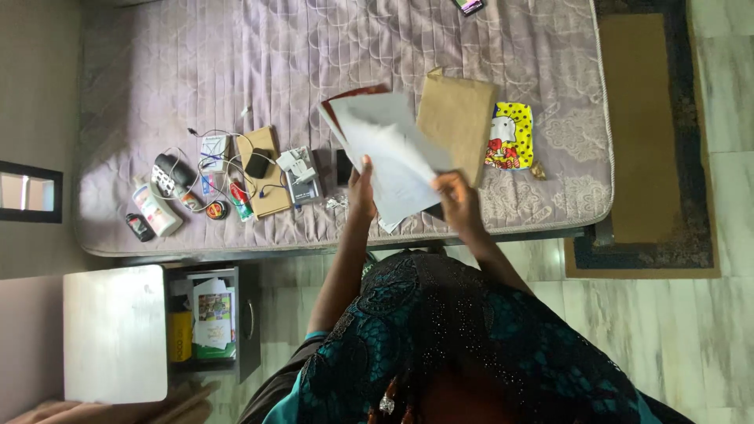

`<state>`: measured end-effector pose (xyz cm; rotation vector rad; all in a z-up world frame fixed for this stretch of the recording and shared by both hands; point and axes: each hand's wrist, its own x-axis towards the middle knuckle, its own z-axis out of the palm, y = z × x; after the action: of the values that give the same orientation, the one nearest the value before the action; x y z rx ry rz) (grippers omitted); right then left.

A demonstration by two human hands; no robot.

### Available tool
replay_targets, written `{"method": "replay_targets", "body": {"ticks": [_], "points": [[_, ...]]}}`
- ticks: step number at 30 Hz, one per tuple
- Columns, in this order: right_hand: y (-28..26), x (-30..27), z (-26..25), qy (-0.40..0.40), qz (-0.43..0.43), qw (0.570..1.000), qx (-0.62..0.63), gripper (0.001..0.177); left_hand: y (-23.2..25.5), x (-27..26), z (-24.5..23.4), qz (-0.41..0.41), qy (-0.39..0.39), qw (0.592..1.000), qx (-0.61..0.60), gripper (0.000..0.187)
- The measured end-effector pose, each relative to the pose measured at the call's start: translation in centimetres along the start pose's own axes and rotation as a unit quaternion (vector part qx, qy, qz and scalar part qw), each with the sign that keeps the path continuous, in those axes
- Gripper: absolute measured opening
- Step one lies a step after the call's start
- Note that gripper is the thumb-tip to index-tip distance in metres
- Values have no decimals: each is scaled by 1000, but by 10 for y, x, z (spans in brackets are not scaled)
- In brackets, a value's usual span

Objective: Searching through and organizing items in a nightstand drawer and on a bed.

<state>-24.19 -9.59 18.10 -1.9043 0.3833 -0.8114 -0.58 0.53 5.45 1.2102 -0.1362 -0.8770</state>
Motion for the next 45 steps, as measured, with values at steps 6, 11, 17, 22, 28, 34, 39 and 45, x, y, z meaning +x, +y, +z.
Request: {"method": "replay_targets", "body": {"ticks": [6,11,17,22,28,34,39,45], "points": [[55,20,-66,264,89,945,-172,27,53,-38,-23,17,52,998,21,92],[153,21,-93,268,210,938,62,28,61,-55,-71,35,139,986,-89,83],[176,64,-100,278,252,913,163,34,40,-69,-120,18,243,955,-169,73],[238,75,-96,261,281,893,237,37,52,-109,-118,93,196,961,-174,74],[359,15,-59,142,608,781,6,44,52,-130,-117,65,228,953,-189,75],[328,-26,43,-3,528,843,104,27,58,-141,-128,92,230,945,-214,71],[309,-76,124,-259,220,933,-119,21,68,-135,-139,128,245,935,-224,67],[192,-81,149,-445,101,798,-394,37,74,-142,-156,117,217,944,-221,63]]}}
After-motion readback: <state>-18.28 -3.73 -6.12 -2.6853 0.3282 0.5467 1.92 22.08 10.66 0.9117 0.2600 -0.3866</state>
